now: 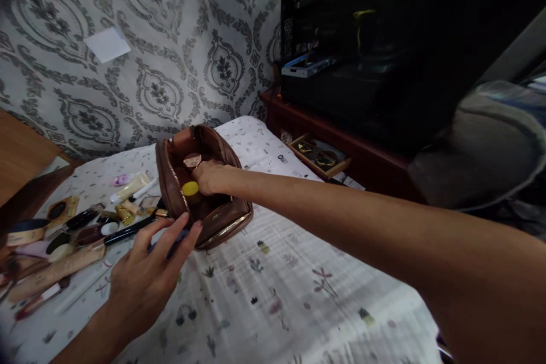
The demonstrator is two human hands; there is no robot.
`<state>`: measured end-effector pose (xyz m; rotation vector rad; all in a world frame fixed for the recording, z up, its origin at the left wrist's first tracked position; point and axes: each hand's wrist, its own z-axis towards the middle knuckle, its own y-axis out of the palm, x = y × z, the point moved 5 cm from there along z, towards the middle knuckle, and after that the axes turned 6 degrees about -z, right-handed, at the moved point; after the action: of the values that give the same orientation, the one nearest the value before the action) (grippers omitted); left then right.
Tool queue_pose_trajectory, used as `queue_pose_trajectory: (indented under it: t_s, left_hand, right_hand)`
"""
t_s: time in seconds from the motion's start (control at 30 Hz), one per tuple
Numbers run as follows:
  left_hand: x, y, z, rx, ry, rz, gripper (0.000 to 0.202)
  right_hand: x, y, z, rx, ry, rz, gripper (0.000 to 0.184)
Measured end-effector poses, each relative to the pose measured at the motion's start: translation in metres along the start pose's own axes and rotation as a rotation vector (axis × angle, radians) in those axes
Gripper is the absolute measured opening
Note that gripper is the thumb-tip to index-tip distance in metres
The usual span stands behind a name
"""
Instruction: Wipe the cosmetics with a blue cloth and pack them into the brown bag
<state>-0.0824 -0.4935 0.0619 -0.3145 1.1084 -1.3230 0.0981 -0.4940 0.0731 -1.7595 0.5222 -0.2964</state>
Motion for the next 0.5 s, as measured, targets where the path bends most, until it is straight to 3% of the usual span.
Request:
queue_pose_trajectory:
  t_s: [0.5]
  left_hand:
    - [0.0016,-0.0014,0.0015,0.033,-0.039,-0.014,0.047]
  right_hand:
    - [0.0003,0.0008,0.0001,-0.014,0.049,0.043,0.036]
